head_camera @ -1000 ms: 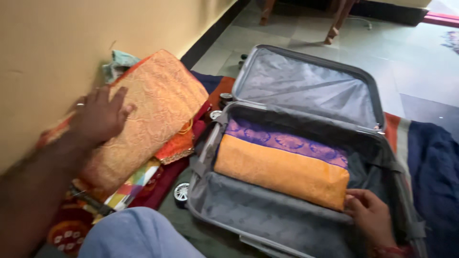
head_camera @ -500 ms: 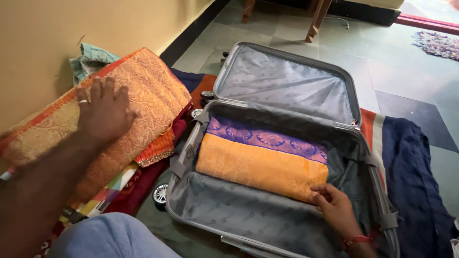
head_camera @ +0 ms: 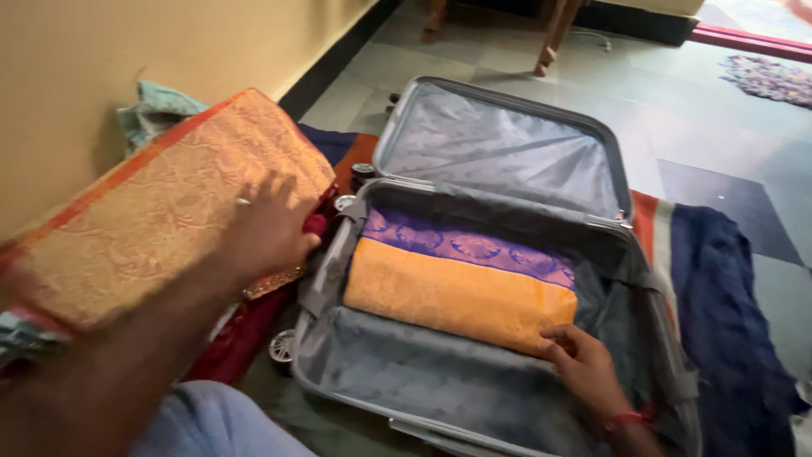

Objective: The person packs a suitcase by folding and placing various items of clothing, including sarees and blouses, into it, and then removes some of the items.

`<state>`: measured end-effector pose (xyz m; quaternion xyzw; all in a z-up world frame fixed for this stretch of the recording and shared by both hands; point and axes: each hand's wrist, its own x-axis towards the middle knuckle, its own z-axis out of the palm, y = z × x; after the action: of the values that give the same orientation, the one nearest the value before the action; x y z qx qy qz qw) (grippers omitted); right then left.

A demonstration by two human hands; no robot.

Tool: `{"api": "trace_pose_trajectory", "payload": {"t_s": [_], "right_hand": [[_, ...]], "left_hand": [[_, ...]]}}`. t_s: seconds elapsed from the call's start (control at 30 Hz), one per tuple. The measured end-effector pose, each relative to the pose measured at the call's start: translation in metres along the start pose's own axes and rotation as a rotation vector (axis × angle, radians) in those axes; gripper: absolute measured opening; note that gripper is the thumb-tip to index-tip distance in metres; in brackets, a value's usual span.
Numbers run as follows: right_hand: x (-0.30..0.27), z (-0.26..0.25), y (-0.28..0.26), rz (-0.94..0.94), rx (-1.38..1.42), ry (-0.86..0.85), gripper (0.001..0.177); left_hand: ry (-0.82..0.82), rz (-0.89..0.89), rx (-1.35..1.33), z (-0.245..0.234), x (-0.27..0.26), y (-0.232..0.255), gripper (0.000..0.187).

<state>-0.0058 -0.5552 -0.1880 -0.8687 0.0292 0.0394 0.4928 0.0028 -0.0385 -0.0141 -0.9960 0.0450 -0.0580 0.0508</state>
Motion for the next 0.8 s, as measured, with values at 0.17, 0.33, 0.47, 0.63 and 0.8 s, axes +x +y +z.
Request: {"api": "trace_pose_trajectory", "payload": {"t_s": [0.17,0.33,0.47,0.63,0.8], "right_hand": [[-0.003,0.004,-0.004,-0.021,0.032,0.002,0.023],[-0.008,0.002,-0.003,-0.114,-0.057,-0.052,0.022],[-0.012,0.005,-0.011,-0.131,-0.060,-0.087,0.021],[-0.020,0.004,-0.031,-0.104,-0.102,-0.108,0.021],[-0.021,0.004,-0.041,-0.112,-0.062,-0.115,0.020]], "left_hand": [[-0.033,0.411,-0.230,0.046,0.011,0.092,0.027],[-0.101,0.492,-0.299,0.079,-0.004,0.170,0.059],[-0.008,0.419,-0.158,0.093,0.009,0.204,0.076],[0.151,0.411,0.058,0.103,0.014,0.218,0.071],[0.140,0.387,0.080,0.111,0.025,0.225,0.067]]}}
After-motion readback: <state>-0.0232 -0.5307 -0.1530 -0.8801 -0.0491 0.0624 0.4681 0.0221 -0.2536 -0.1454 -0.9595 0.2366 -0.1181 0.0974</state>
